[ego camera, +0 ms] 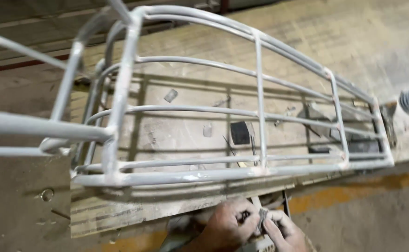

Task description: Sanding the joints and surface of a metal chair frame on a workbench.

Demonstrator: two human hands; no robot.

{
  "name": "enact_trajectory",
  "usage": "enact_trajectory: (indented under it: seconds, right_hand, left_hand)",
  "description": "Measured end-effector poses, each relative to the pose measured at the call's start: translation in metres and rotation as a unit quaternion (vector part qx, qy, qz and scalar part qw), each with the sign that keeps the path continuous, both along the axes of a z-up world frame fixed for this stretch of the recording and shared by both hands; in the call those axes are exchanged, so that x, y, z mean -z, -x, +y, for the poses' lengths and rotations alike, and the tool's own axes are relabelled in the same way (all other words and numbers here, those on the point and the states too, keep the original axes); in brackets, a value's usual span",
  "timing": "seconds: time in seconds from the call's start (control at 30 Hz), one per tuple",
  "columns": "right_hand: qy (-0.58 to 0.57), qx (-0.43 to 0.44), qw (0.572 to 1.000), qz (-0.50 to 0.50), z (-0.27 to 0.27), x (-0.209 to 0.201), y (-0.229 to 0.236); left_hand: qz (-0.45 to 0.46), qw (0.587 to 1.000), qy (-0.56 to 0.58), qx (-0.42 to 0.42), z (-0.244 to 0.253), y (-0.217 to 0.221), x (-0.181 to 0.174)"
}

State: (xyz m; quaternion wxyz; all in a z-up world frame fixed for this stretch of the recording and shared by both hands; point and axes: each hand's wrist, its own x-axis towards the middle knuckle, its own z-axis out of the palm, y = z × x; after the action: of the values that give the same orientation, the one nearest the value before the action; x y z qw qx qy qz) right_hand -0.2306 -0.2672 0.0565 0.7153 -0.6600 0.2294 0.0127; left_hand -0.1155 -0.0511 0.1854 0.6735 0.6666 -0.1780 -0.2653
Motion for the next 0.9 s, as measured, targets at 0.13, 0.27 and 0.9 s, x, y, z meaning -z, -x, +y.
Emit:
enact_trajectory:
  seconds: [0.13,0.27,0.9]
  right_hand:
    - [0.117,-0.077,0.975,-0.174,-0.026,0.041,0.011]
    - [0.127,-0.177,0.919,-0.328,-0.052,0.018,-0.043]
    - [0.476,0.077,0.876,0.026,0.024,-0.226,-0.320]
  left_hand:
    - [-0.074,0.996,0.045,-0.020,0.008,0.017,0.005]
    - [-0.209,0.973,0.093,-0.005,0.018,-0.006,-0.001]
    - [-0.359,0.796,-0.411,0.261,0.077,-0.107,0.017]
